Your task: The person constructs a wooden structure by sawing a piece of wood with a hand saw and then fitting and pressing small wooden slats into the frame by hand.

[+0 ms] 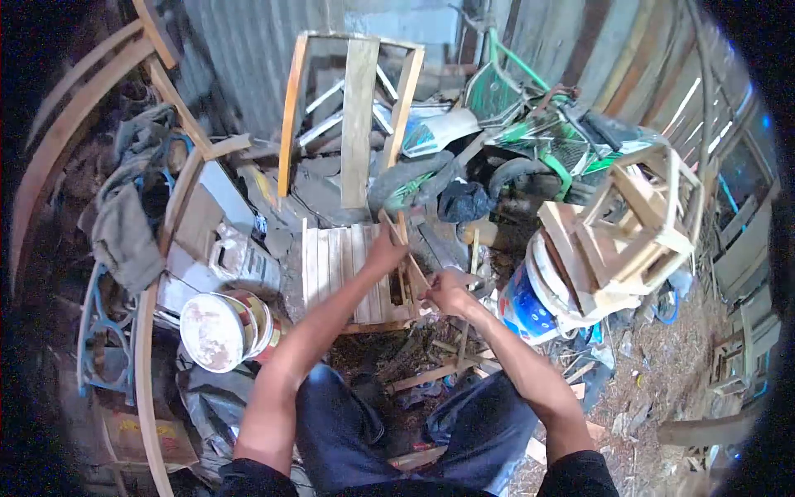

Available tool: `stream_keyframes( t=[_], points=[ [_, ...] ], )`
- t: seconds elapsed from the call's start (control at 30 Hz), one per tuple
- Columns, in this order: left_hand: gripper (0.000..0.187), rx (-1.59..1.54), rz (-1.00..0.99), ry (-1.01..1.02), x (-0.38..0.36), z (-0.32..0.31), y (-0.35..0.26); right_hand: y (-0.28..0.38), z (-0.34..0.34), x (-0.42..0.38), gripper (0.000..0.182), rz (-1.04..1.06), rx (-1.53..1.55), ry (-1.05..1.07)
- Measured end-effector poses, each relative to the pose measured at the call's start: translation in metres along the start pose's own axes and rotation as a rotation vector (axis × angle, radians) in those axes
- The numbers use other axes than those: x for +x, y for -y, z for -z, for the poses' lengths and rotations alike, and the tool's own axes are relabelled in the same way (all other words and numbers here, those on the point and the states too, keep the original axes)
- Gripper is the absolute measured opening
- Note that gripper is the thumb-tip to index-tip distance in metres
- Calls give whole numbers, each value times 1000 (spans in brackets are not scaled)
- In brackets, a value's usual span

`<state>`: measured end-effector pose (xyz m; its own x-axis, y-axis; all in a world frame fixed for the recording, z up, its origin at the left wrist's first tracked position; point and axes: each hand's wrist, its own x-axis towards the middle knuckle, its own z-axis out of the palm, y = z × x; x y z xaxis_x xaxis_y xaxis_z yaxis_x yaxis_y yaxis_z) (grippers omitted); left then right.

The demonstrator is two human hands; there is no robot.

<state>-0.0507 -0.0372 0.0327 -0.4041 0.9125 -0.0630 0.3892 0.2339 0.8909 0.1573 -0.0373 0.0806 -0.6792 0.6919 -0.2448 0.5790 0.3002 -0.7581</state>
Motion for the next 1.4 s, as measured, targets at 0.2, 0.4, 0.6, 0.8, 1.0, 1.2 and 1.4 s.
stream_keyframes(
  t=[0.2, 0.4, 0.6, 0.8, 1.0, 1.2, 1.4],
  points=[
    [56, -411, 82, 193, -68, 24, -48, 27, -8, -63, 32, -146, 518, 78],
    [52, -489, -38, 267, -100, 34, -52, 26, -19, -69, 31, -201, 636, 19],
    [70, 373, -326, 134, -82, 37, -24, -6, -31, -25, 37, -34, 222, -243],
    [106, 716, -527, 269, -82, 41, 1, -50, -82, 22, 38, 18, 176, -345],
    [110, 869, -443, 360, -100, 41, -5, -22, -80, 20, 44, -113, 168, -248],
    [111, 986, -421, 377, -97, 31, 13, -40, -98, 34, 54, -118, 244, -220],
    [113, 941, -415, 378, -95, 37, 13, -33, -96, 38, 54, -85, 231, -287]
  ],
)
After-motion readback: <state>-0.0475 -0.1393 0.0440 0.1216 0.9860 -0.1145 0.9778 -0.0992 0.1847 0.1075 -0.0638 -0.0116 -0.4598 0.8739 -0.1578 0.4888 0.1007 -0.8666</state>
